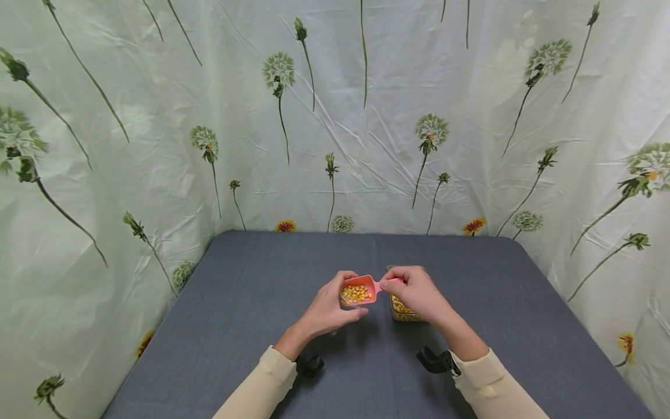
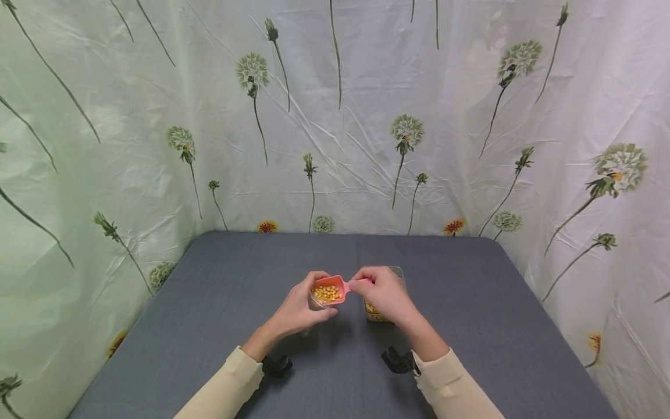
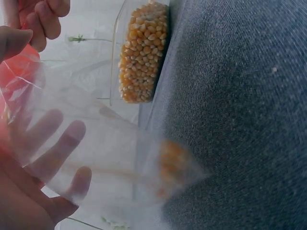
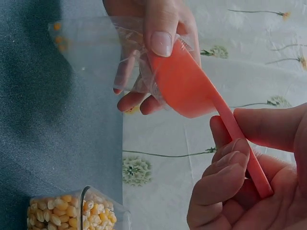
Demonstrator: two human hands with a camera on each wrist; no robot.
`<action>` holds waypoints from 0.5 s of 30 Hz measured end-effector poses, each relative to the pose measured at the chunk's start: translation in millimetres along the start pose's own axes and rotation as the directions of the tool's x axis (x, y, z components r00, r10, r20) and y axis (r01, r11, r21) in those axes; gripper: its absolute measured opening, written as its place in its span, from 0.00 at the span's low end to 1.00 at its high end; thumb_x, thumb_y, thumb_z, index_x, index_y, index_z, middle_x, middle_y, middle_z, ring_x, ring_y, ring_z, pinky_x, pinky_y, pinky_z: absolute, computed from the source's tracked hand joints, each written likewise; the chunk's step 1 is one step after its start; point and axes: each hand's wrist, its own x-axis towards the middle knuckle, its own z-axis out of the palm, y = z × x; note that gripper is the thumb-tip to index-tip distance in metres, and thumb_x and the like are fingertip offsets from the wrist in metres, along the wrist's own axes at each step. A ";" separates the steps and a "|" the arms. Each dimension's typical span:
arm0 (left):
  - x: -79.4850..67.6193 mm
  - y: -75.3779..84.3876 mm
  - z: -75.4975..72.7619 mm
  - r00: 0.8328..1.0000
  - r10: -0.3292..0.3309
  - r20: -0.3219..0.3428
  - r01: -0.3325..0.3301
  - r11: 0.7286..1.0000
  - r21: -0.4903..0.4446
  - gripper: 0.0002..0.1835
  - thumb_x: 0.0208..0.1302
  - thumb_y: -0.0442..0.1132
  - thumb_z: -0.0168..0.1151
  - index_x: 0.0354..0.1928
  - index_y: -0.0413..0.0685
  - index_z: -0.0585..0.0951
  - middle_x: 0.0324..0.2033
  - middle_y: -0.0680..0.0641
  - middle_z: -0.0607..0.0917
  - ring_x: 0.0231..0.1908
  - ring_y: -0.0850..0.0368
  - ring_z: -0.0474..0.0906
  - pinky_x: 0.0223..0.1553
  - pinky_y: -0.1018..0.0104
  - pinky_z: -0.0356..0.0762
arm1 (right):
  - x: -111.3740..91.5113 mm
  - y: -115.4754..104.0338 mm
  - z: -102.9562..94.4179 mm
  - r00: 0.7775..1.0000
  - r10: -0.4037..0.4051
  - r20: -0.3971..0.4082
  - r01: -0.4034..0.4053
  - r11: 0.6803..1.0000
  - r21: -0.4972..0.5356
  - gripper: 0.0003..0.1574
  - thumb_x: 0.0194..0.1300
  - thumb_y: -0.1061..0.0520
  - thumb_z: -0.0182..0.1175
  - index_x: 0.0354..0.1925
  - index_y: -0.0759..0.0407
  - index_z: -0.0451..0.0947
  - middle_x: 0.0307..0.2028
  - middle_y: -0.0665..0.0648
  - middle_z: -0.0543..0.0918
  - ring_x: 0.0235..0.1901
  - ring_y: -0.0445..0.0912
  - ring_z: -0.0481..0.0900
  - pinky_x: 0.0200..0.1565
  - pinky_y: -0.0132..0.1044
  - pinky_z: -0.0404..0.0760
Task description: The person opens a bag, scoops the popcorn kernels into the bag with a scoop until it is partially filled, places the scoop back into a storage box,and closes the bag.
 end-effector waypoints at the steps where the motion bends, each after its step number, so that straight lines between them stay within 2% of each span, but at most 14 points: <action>1: 0.0 0.2 -0.1 1.000 -0.001 -0.001 0.001 1.000 -0.008 0.37 0.54 0.54 0.77 0.63 0.61 0.69 0.51 0.58 0.78 0.46 0.61 0.77 0.46 0.62 0.78 | -0.6 -0.9 0.8 1.000 -0.026 -0.006 0.026 0.999 -0.028 0.06 0.69 0.55 0.65 0.35 0.52 0.86 0.17 0.52 0.70 0.16 0.43 0.61 0.20 0.36 0.62; 7: 0.6 -1.2 -1.8 1.000 0.014 -0.007 -0.014 0.999 -0.052 0.35 0.53 0.53 0.78 0.60 0.59 0.72 0.49 0.58 0.80 0.45 0.61 0.78 0.45 0.62 0.79 | -5.0 -9.4 7.1 0.985 -0.167 -0.038 0.157 0.968 -0.197 0.03 0.67 0.52 0.68 0.35 0.46 0.85 0.26 0.45 0.82 0.22 0.44 0.73 0.25 0.37 0.74; 11: 0.9 -2.5 -3.2 1.000 0.029 -0.003 -0.029 0.997 -0.078 0.34 0.53 0.52 0.79 0.60 0.61 0.73 0.50 0.59 0.80 0.47 0.62 0.78 0.46 0.59 0.80 | -7.1 -12.5 10.1 0.964 -0.260 -0.061 0.235 0.935 -0.266 0.04 0.66 0.50 0.69 0.36 0.47 0.85 0.29 0.41 0.80 0.25 0.42 0.75 0.28 0.38 0.77; 15: 0.3 -3.0 -3.8 1.000 0.028 -0.008 -0.029 0.995 -0.094 0.35 0.53 0.51 0.79 0.62 0.60 0.72 0.50 0.59 0.80 0.47 0.61 0.78 0.47 0.55 0.81 | -8.0 -11.9 12.4 0.946 -0.315 -0.077 0.276 0.908 -0.314 0.03 0.65 0.52 0.70 0.37 0.47 0.85 0.31 0.39 0.80 0.26 0.38 0.75 0.29 0.36 0.77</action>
